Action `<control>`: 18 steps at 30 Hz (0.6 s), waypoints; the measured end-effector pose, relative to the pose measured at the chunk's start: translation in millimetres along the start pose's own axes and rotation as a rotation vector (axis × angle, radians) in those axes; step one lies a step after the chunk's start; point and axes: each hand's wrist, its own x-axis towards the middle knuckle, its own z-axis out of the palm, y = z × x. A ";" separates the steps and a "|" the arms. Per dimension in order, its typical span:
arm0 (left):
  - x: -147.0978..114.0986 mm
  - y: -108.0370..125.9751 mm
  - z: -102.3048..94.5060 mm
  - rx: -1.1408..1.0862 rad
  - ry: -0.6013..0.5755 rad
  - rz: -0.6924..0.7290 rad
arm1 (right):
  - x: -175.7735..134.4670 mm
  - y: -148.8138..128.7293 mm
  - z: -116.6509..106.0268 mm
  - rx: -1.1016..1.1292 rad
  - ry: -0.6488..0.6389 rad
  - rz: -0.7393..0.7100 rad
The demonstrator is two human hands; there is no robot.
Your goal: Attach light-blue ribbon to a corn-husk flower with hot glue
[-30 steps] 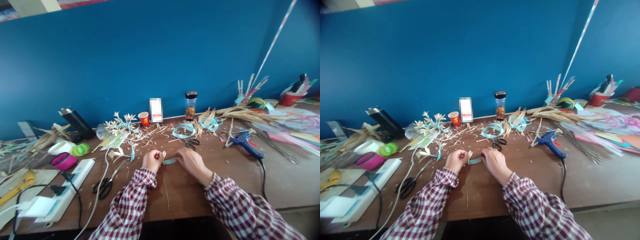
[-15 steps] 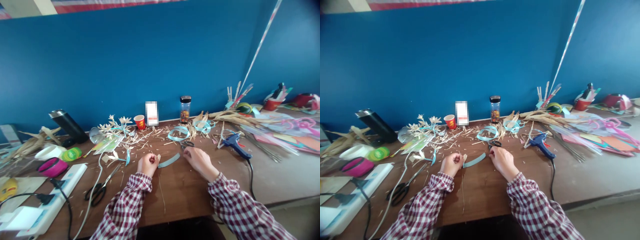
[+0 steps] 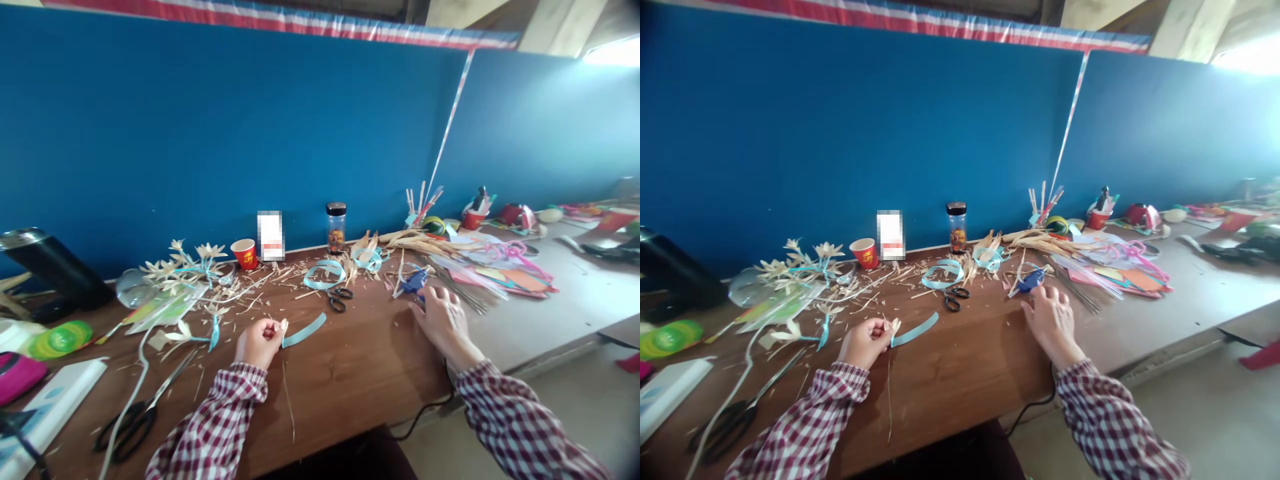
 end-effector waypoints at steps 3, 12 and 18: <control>-1.3 1.8 -0.9 -0.003 -0.003 0.000 | 12.0 24.8 9.6 -0.054 -0.092 0.074; -0.5 -1.5 1.4 -0.028 -0.007 0.007 | 20.0 51.4 12.6 0.198 0.073 0.098; -0.8 -1.5 1.5 -0.076 -0.018 0.018 | 29.7 71.9 12.4 0.715 0.081 0.332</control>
